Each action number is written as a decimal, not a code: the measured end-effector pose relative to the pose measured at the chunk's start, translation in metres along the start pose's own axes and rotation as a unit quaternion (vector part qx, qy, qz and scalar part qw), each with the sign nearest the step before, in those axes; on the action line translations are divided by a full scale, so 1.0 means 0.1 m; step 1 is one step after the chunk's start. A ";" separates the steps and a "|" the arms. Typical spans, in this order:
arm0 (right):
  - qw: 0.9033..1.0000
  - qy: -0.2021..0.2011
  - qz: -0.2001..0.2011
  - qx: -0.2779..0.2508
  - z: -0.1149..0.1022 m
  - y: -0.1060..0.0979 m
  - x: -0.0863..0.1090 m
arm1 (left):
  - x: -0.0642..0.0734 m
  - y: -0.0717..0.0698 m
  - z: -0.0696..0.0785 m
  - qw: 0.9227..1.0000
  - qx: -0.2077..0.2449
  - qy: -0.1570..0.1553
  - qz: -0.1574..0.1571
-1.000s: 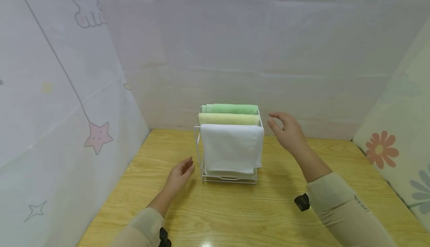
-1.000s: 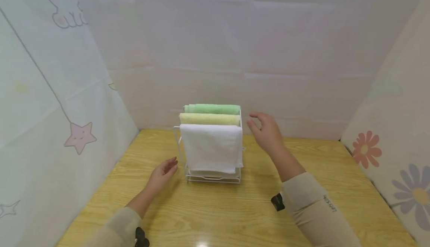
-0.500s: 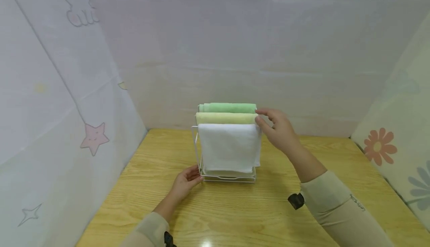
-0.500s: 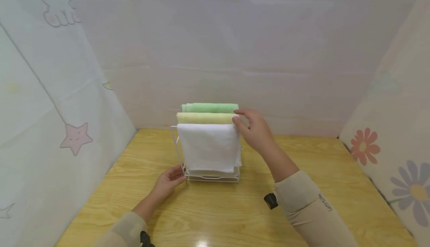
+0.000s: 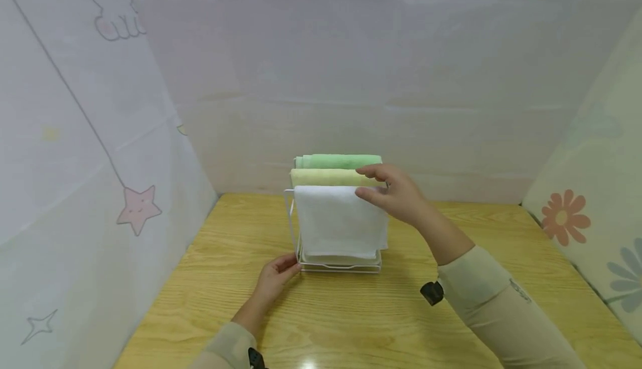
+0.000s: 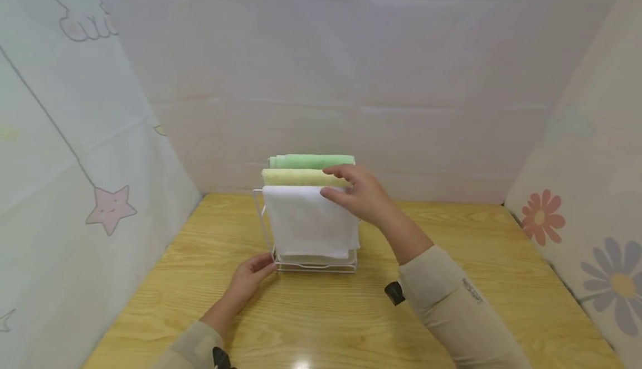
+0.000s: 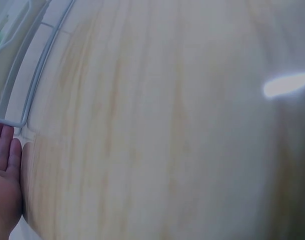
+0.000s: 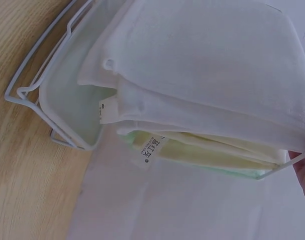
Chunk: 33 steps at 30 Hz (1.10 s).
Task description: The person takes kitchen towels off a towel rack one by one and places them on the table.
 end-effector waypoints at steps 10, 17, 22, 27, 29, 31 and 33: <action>0.996 0.060 -0.064 0.002 -0.05 0.14 -0.13 | 0.00 0.00 0.00 1.000 -0.016 0.000 0.004; 0.990 0.082 -0.104 0.051 -0.08 0.19 -0.19 | 0.01 0.00 0.00 1.000 -0.021 -0.006 0.006; 0.988 0.114 -0.101 0.037 -0.07 0.20 -0.21 | 0.01 0.01 -0.01 1.000 -0.019 0.003 0.004; 0.988 0.128 -0.079 0.022 -0.06 0.19 -0.21 | 0.03 0.00 0.00 1.000 -0.030 0.001 0.001; 0.989 0.132 -0.070 0.017 -0.06 0.19 -0.22 | 0.04 0.00 0.00 0.999 -0.034 -0.003 -0.002; 0.989 0.136 -0.063 0.012 -0.05 0.18 -0.22 | 0.05 -0.01 0.00 0.999 -0.036 -0.007 -0.006; 0.988 0.140 -0.059 0.006 -0.04 0.18 -0.23 | 0.05 -0.01 0.00 0.999 -0.034 -0.009 -0.007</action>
Point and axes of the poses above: each hand's wrist, its own x-axis away from the middle knuckle, its own y-axis out of the palm, z = x × y, the point moved 5 cm from there along -x, towards the middle knuckle, and after that the axes turned 13 degrees about -x, right-handed, at the moved point
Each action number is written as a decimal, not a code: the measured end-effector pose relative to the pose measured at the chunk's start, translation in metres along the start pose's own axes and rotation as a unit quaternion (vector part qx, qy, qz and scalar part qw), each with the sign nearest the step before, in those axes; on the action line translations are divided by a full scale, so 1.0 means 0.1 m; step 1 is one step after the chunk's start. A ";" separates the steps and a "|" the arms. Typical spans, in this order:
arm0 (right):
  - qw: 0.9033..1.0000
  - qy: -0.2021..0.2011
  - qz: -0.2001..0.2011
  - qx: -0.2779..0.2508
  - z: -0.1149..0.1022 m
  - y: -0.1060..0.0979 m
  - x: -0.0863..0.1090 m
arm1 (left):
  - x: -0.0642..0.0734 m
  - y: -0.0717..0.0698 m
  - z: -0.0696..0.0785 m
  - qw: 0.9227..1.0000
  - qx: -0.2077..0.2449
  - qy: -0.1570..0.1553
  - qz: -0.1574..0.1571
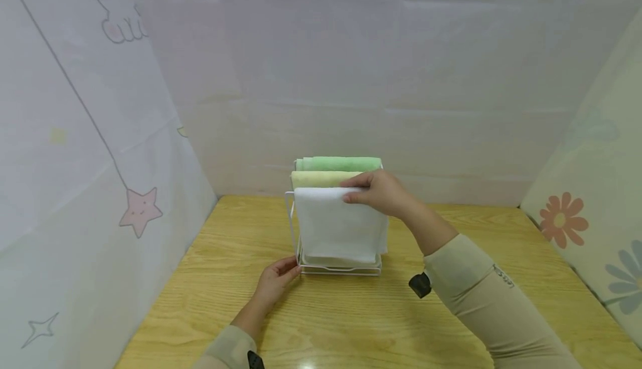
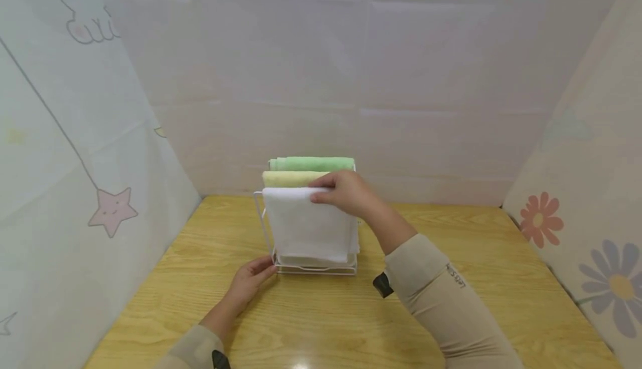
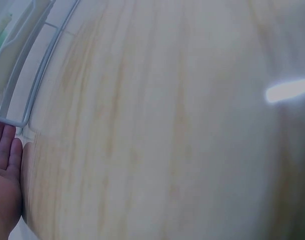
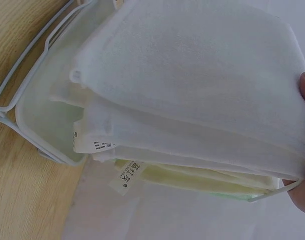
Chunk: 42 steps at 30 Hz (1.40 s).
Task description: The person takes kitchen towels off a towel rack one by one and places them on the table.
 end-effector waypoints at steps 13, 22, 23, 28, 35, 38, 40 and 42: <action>0.999 -0.002 0.021 -0.038 -0.05 -0.07 0.00 | 0.00 0.01 0.01 1.000 0.001 0.002 0.003; 0.997 0.001 0.048 -0.060 -0.24 -0.24 0.00 | -0.01 -0.01 0.02 1.000 0.009 0.004 0.004; 0.997 0.004 0.049 -0.063 -0.26 -0.26 0.01 | -0.01 -0.01 0.02 1.000 0.008 0.005 0.002; 0.997 -0.003 0.052 -0.064 -0.38 -0.36 0.04 | 0.00 -0.01 0.00 1.000 0.005 0.002 -0.005; 0.995 -0.010 0.073 -0.069 -0.54 -0.49 0.08 | -0.01 -0.01 0.02 1.000 -0.001 0.005 0.008; 0.993 -0.013 0.085 -0.076 -0.62 -0.56 0.11 | -0.01 -0.01 0.03 1.000 0.006 0.002 0.013; 0.992 -0.013 0.095 -0.082 -0.67 -0.61 0.14 | 0.00 -0.01 0.04 1.000 0.008 0.003 0.012; 0.991 -0.018 0.101 -0.088 -0.72 -0.66 0.17 | 0.00 -0.01 0.05 1.000 0.008 0.003 0.012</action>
Point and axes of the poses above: each hand's wrist, its own x-axis away from the middle knuckle, its own y-axis out of the palm, z = x × y, the point moved 5 cm from there along -x, towards the middle knuckle, and after that the axes turned 13 degrees about -x, right-handed, at the moved point
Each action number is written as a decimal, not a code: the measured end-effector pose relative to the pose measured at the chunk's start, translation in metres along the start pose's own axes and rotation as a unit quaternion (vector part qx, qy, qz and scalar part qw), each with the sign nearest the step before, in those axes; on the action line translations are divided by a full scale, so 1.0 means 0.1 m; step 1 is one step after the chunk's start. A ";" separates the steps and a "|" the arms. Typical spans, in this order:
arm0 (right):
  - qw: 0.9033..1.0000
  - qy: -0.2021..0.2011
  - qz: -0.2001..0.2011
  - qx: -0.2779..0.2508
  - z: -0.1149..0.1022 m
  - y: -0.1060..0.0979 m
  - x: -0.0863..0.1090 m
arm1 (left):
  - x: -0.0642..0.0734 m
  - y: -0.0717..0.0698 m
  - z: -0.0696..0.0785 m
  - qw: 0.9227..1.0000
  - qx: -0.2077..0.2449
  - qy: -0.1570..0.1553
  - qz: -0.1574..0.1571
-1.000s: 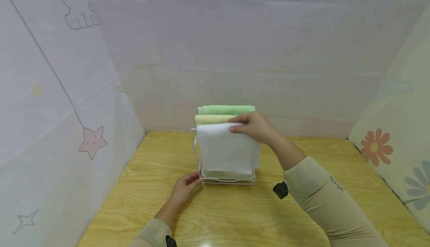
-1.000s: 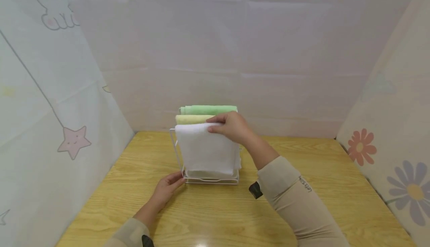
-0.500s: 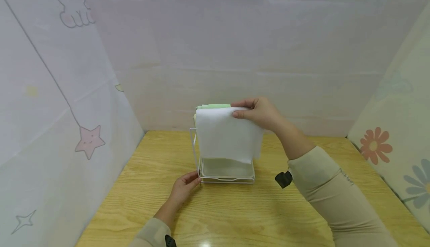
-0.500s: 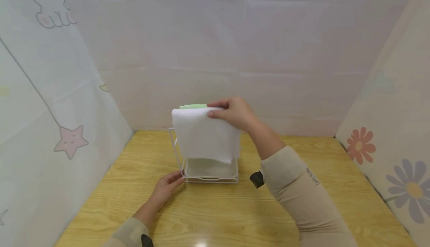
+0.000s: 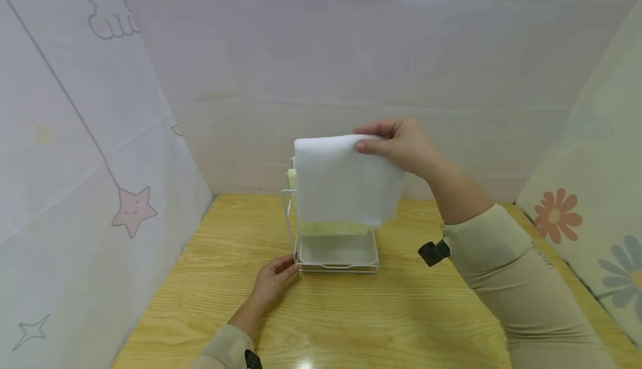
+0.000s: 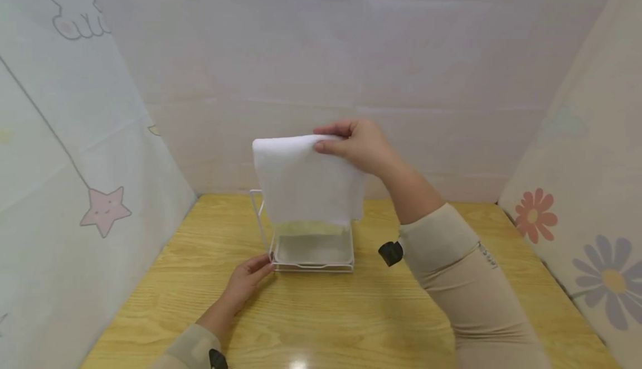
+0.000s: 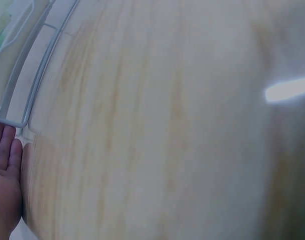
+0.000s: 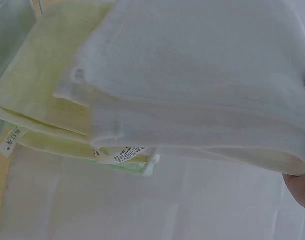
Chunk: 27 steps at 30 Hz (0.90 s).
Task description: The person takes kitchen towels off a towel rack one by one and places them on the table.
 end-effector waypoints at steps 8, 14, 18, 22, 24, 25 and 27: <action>0.999 -0.019 0.015 -0.047 -0.24 -0.14 0.08 | 0.00 0.01 0.00 1.000 -0.010 0.000 0.002; 0.998 -0.047 0.030 -0.043 -0.42 -0.24 0.15 | -0.01 0.03 0.00 1.000 -0.009 -0.005 0.001; 0.997 -0.059 0.034 -0.046 -0.50 -0.32 0.21 | -0.02 0.03 -0.01 1.000 -0.010 -0.007 -0.001; 0.994 -0.072 0.036 -0.068 -0.56 -0.41 0.30 | -0.03 0.03 -0.03 1.000 -0.010 -0.013 0.002; 0.993 -0.081 0.039 -0.078 -0.59 -0.46 0.35 | -0.05 0.04 -0.05 1.000 -0.011 -0.014 0.003; 0.992 -0.085 0.038 -0.085 -0.60 -0.49 0.38 | -0.05 0.04 -0.05 1.000 -0.009 -0.015 0.003; 0.992 -0.086 0.042 -0.083 -0.61 -0.55 0.46 | -0.06 0.04 -0.05 1.000 -0.010 -0.014 0.003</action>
Point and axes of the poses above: each hand's wrist, its own x-axis away from the middle knuckle, its own y-axis out of the palm, z = x × y, the point moved 5 cm from there along -x, towards the middle knuckle, and after that the axes turned 13 degrees about -x, right-handed, at the moved point
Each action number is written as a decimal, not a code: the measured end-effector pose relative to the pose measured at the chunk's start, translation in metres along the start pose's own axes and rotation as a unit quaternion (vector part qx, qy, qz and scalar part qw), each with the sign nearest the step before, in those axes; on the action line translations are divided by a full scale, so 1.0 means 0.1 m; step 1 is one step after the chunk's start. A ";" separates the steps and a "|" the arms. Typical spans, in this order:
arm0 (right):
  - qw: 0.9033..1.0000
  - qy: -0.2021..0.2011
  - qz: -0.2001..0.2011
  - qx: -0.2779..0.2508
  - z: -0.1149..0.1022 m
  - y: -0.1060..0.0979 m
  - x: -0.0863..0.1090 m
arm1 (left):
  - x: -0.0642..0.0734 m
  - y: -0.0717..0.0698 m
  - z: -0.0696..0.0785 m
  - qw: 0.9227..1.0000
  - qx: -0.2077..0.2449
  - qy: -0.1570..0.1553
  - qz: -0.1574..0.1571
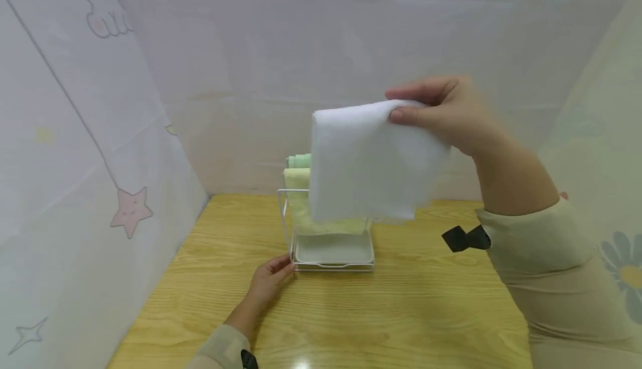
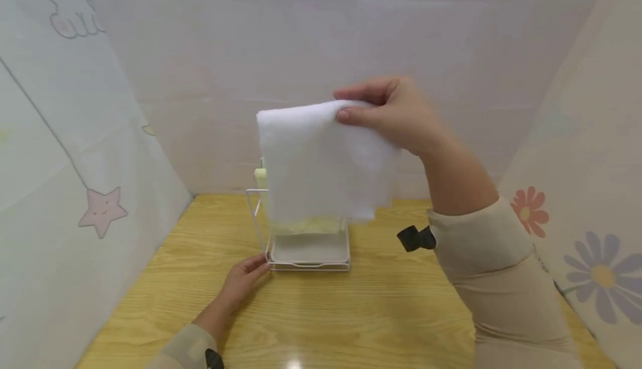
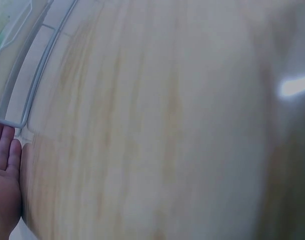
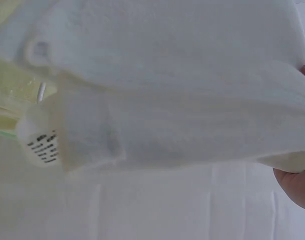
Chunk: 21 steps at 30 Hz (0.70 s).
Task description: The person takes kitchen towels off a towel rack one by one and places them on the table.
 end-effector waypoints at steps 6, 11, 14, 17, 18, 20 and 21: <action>0.999 0.003 -0.005 0.040 0.02 -0.17 0.19 | -0.01 0.00 0.00 1.000 0.002 0.004 0.001; 0.996 0.037 -0.004 0.078 0.18 -0.33 0.33 | -0.03 -0.02 -0.04 1.000 -0.001 0.001 0.006; 0.992 0.065 0.006 0.110 0.33 -0.43 0.41 | -0.03 -0.03 -0.03 1.000 -0.003 0.000 0.009; 0.989 0.072 0.014 0.132 0.47 -0.52 0.49 | -0.01 -0.05 -0.03 1.000 0.003 -0.003 0.004; 0.989 0.072 0.014 0.131 0.52 -0.55 0.52 | -0.01 -0.05 -0.04 1.000 0.004 -0.003 0.002; 0.990 0.060 0.006 0.124 0.62 -0.60 0.58 | 0.00 -0.06 -0.04 1.000 0.006 -0.003 -0.002; 0.991 0.055 0.003 0.125 0.67 -0.62 0.61 | 0.00 -0.07 -0.05 1.000 0.009 -0.003 -0.002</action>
Point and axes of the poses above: each hand's wrist, its own x-axis away from the middle knuckle, its own y-axis out of the palm, z = x × y, the point moved 5 cm from there along -x, towards the middle knuckle, and after that the axes turned 13 degrees about -x, right-handed, at the moved point
